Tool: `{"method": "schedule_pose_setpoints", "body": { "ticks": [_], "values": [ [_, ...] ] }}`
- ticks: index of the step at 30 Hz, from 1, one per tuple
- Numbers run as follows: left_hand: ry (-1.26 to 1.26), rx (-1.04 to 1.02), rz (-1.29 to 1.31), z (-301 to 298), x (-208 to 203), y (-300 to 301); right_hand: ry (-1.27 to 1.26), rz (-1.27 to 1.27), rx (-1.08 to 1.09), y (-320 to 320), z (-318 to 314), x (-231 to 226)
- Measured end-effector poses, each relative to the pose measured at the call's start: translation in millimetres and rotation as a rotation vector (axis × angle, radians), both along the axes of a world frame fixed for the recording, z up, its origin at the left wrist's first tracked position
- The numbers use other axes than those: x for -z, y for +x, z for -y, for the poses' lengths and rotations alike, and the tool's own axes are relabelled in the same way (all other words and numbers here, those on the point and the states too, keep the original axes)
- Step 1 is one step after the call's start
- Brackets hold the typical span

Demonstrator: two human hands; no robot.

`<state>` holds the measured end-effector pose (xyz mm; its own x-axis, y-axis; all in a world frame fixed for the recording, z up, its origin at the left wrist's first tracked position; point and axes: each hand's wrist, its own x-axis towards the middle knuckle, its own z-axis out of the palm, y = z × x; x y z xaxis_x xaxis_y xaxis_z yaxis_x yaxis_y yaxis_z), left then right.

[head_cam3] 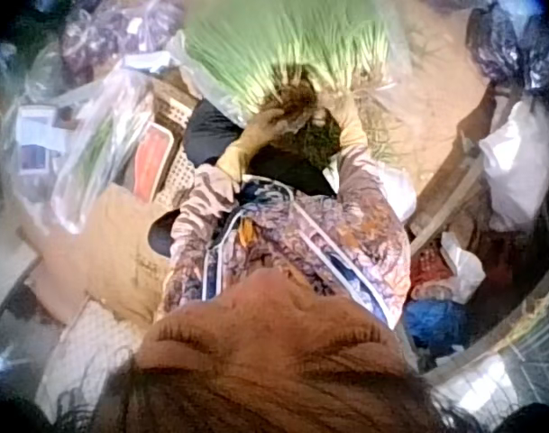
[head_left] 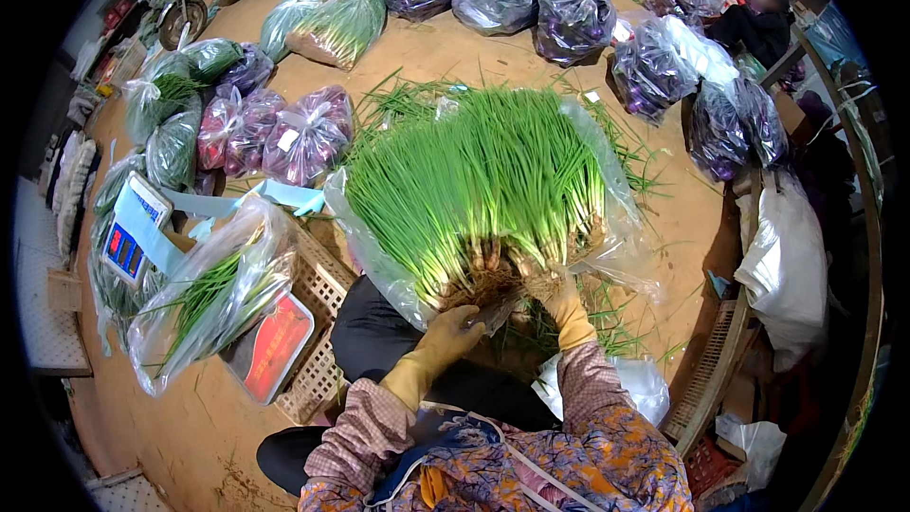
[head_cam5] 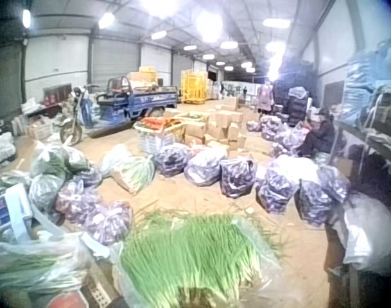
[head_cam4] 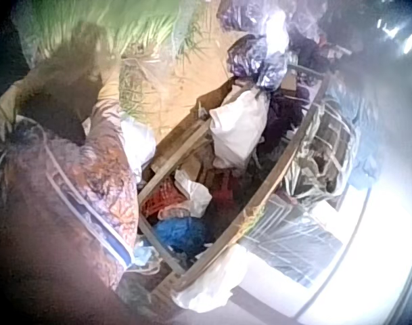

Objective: The person gathers bunches of green onions, places them into plastic bags, and sets the bags on a digital scale to verify the weight.

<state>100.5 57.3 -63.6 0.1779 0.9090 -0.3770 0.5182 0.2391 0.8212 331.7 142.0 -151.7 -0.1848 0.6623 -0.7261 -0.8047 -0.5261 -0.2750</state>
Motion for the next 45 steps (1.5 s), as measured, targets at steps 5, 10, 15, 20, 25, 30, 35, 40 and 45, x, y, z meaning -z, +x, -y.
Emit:
{"method": "schedule_pose_setpoints", "body": {
  "ticks": [5,10,15,20,25,30,35,40,45],
  "values": [
    [0.026,0.027,0.005,-9,6,6,0.086,0.329,-0.240,14,-22,30],
    [-0.012,0.027,0.042,-9,16,7,0.027,0.431,-0.349,17,-22,18],
    [-0.117,-0.084,0.118,-10,23,6,0.110,-0.014,-0.177,-19,-8,9],
    [-0.108,-0.125,0.167,-19,42,10,0.093,0.196,-0.307,-57,-11,14],
    [-0.188,-0.236,0.202,-22,42,7,0.098,0.155,-0.334,-61,-7,15],
    [-0.280,-0.353,0.320,-38,60,4,0.090,0.074,-0.272,-57,-6,-5],
    [-0.163,0.015,0.519,-49,36,15,0.408,0.173,-0.366,-50,40,-33],
    [-0.090,-0.121,0.689,-43,69,31,0.771,0.570,-0.694,-51,41,-98],
    [-0.354,-0.587,0.974,-44,51,23,0.437,1.069,-0.724,-83,36,-88]
  ]
}}
